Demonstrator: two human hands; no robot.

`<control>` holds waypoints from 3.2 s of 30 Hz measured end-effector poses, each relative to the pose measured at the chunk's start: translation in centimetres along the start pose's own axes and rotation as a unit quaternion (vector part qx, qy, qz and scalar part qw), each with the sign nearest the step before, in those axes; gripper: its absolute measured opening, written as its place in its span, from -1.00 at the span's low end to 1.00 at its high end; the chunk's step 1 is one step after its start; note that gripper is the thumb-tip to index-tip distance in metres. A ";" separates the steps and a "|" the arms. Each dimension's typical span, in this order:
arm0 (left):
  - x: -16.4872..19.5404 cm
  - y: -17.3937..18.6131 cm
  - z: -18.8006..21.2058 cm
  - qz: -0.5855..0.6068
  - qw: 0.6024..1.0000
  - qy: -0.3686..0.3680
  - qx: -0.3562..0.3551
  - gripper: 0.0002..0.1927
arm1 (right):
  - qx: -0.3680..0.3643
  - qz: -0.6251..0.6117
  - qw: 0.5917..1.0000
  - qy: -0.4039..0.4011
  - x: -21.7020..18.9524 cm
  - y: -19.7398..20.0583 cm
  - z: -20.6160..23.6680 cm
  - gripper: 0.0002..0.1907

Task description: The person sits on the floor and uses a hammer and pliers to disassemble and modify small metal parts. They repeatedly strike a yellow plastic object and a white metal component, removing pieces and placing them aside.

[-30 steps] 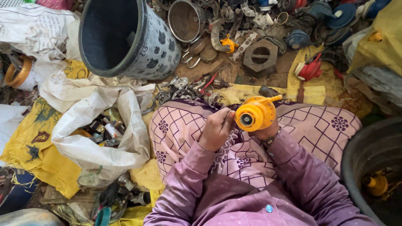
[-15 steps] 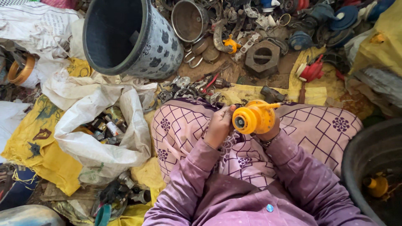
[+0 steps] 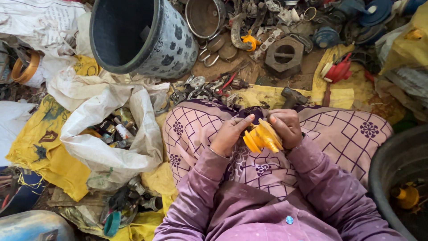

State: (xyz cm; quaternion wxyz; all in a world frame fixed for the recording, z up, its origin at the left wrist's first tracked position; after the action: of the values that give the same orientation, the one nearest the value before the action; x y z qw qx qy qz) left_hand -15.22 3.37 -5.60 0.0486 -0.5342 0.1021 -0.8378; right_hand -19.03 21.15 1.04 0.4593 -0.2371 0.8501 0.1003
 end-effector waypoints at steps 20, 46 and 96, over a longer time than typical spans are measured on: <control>3.0 -2.2 0.4 -0.015 0.994 -0.103 -0.011 -0.63 | 0.152 -0.171 0.971 -0.070 4.3 2.4 2.1 -0.61; 10.8 4.9 -2.2 -0.008 0.967 -0.253 0.029 -0.54 | 0.184 0.425 0.886 0.001 -4.5 2.9 -3.3 -0.84; -2.0 5.0 -34.3 -0.449 0.861 -0.176 0.163 -0.13 | 0.446 -0.549 0.585 -0.397 22.0 4.9 2.2 -0.67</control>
State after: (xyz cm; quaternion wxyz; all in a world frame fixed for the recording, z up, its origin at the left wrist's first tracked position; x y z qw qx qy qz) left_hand -45.55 2.99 -22.53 -0.2288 -0.6451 -0.2972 -0.6657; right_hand -30.08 19.45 -18.68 0.7670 -0.3605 0.2291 -0.4788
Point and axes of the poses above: each hand's wrist, its own z-axis away from the middle knuckle, its own y-axis out of the back of the hand, x = y × z, the point moved 6 cm from there along -z, towards the middle knuckle, and after that the axes turned 6 degrees about -z, right-handed, at the moved point
